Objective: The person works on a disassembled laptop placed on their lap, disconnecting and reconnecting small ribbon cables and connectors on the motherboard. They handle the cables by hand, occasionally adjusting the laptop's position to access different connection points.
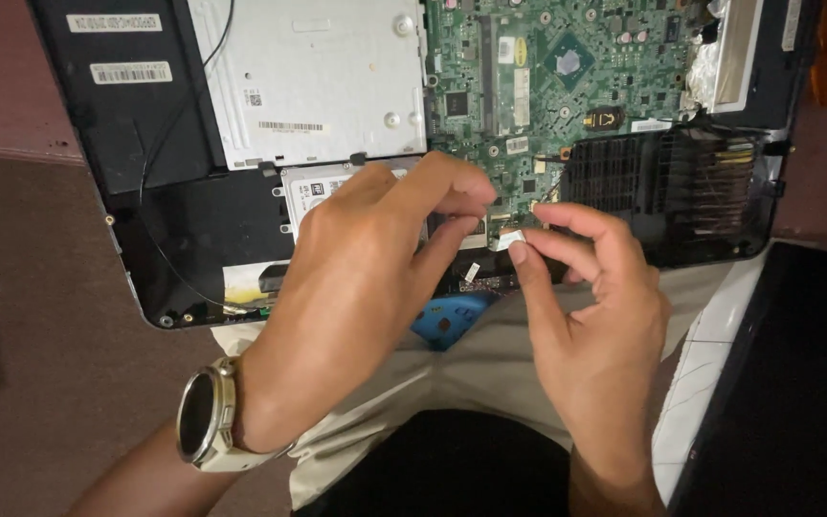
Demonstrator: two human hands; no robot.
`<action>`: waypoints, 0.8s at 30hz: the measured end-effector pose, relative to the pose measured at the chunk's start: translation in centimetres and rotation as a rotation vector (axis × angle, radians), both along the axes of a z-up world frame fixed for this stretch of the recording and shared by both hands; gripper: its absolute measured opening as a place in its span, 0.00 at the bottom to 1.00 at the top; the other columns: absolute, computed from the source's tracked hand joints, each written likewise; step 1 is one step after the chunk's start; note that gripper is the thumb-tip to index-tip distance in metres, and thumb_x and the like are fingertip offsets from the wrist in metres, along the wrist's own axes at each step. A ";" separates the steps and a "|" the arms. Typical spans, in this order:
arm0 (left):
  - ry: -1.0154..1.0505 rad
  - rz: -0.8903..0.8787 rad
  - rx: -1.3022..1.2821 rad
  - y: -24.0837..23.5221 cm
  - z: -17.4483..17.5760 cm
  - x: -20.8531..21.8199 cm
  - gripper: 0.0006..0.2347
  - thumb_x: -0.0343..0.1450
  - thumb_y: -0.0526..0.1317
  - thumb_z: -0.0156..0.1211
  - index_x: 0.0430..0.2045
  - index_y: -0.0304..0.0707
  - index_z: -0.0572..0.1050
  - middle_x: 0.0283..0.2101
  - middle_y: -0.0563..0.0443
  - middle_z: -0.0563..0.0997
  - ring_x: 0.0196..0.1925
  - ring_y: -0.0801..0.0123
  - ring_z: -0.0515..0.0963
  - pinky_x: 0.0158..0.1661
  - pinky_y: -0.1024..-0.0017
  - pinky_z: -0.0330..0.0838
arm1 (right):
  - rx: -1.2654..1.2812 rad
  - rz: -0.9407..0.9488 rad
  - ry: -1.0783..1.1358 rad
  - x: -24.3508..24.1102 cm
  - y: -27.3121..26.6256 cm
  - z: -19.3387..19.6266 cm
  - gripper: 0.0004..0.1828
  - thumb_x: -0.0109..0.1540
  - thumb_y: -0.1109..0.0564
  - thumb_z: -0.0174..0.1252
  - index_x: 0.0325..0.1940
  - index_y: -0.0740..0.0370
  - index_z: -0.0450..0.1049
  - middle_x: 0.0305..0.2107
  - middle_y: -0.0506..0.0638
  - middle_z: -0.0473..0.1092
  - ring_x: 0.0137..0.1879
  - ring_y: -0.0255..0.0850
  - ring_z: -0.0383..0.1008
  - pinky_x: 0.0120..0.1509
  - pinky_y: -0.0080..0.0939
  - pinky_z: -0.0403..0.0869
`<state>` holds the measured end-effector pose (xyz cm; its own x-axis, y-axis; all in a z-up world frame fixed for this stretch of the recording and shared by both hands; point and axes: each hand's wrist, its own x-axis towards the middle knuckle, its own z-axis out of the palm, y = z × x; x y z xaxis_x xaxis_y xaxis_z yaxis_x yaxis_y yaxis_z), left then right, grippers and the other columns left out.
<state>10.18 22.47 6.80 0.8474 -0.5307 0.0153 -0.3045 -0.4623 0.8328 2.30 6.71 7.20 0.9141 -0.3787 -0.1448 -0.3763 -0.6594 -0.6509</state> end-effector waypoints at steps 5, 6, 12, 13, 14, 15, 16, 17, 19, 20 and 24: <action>-0.013 -0.005 0.009 0.0 0.1 0.0 0.09 0.73 0.31 0.64 0.45 0.42 0.73 0.38 0.55 0.86 0.36 0.64 0.79 0.34 0.66 0.73 | -0.008 0.019 0.011 0.2 0.1 0.4 0.13 0.66 0.54 0.62 0.53 0.57 0.73 0.42 0.46 0.81 0.53 0.36 0.79 0.54 0.37 0.69; -0.015 -0.006 0.014 0.0 0.0 0.0 0.09 0.73 0.31 0.64 0.45 0.42 0.73 0.38 0.55 0.86 0.36 0.64 0.79 0.34 0.66 0.73 | -0.020 0.020 0.021 0.2 0.1 0.5 0.13 0.66 0.53 0.63 0.53 0.56 0.74 0.42 0.45 0.81 0.54 0.35 0.77 0.55 0.37 0.67; -0.073 0.009 0.002 0.3 -0.1 0.1 0.07 0.73 0.30 0.64 0.41 0.40 0.74 0.38 0.54 0.84 0.40 0.65 0.82 0.38 0.68 0.75 | -0.194 0.052 0.002 -0.3 -0.3 -0.6 0.04 0.64 0.51 0.70 0.42 0.45 0.83 0.31 0.44 0.72 0.41 0.41 0.69 0.51 0.40 0.69; -0.073 0.008 0.004 0.3 0.0 0.1 0.07 0.73 0.30 0.64 0.41 0.40 0.74 0.38 0.54 0.84 0.40 0.65 0.82 0.38 0.68 0.75 | -0.193 0.052 0.003 -0.3 -0.4 -0.6 0.04 0.64 0.51 0.70 0.42 0.45 0.83 0.31 0.44 0.72 0.41 0.41 0.69 0.51 0.40 0.69; 0.001 0.040 -0.024 0.3 0.2 0.2 0.07 0.74 0.30 0.63 0.42 0.41 0.75 0.38 0.56 0.85 0.39 0.70 0.83 0.36 0.72 0.74 | -0.197 0.089 -0.032 -0.2 -0.4 -0.5 0.05 0.64 0.53 0.70 0.44 0.48 0.84 0.29 0.45 0.73 0.40 0.40 0.69 0.48 0.40 0.68; 0.074 0.070 -0.054 0.2 0.4 0.3 0.07 0.74 0.31 0.62 0.43 0.42 0.76 0.39 0.57 0.86 0.38 0.75 0.84 0.34 0.77 0.73 | -0.203 0.126 -0.067 -0.1 -0.4 -0.4 0.06 0.64 0.55 0.71 0.45 0.50 0.85 0.27 0.45 0.74 0.38 0.39 0.68 0.46 0.40 0.67; 0.074 0.068 -0.055 0.2 0.8 0.3 0.07 0.74 0.31 0.62 0.43 0.42 0.76 0.39 0.57 0.86 0.38 0.75 0.84 0.34 0.77 0.73 | -0.203 0.124 -0.068 -0.2 -0.4 -0.4 0.06 0.64 0.55 0.71 0.45 0.50 0.85 0.27 0.45 0.74 0.38 0.39 0.68 0.46 0.40 0.67; 0.221 0.114 -0.132 0.2 1.2 0.3 0.07 0.74 0.33 0.61 0.45 0.42 0.73 0.39 0.57 0.88 0.28 0.80 0.70 0.27 0.80 0.66 | -0.207 0.142 -0.069 -0.2 -0.3 -0.3 0.06 0.64 0.55 0.69 0.45 0.51 0.85 0.34 0.44 0.78 0.41 0.40 0.70 0.51 0.42 0.67; 0.366 0.156 -0.207 0.1 1.9 0.2 0.08 0.75 0.35 0.59 0.47 0.43 0.71 0.39 0.56 0.90 0.18 0.84 0.56 0.20 0.84 0.58 | -0.209 0.158 -0.074 -0.1 -0.3 -0.3 0.06 0.64 0.56 0.67 0.45 0.52 0.85 0.41 0.43 0.81 0.44 0.41 0.72 0.55 0.43 0.66; 0.499 0.208 -0.305 0.1 2.1 0.1 0.10 0.73 0.37 0.61 0.47 0.43 0.71 0.39 0.54 0.90 0.17 0.84 0.55 0.20 0.85 0.57 | -0.223 0.158 -0.071 -0.1 -0.3 -0.4 0.07 0.64 0.56 0.68 0.46 0.51 0.85 0.41 0.43 0.81 0.44 0.41 0.72 0.55 0.44 0.65; 0.763 0.267 -0.541 0.4 2.7 -0.4 0.17 0.71 0.37 0.62 0.54 0.36 0.70 0.39 0.47 0.89 0.35 0.78 0.83 0.35 0.80 0.73 | -0.275 0.204 -0.122 0.1 -0.4 -0.5 0.05 0.64 0.56 0.69 0.44 0.52 0.85 0.40 0.43 0.81 0.44 0.43 0.73 0.54 0.47 0.66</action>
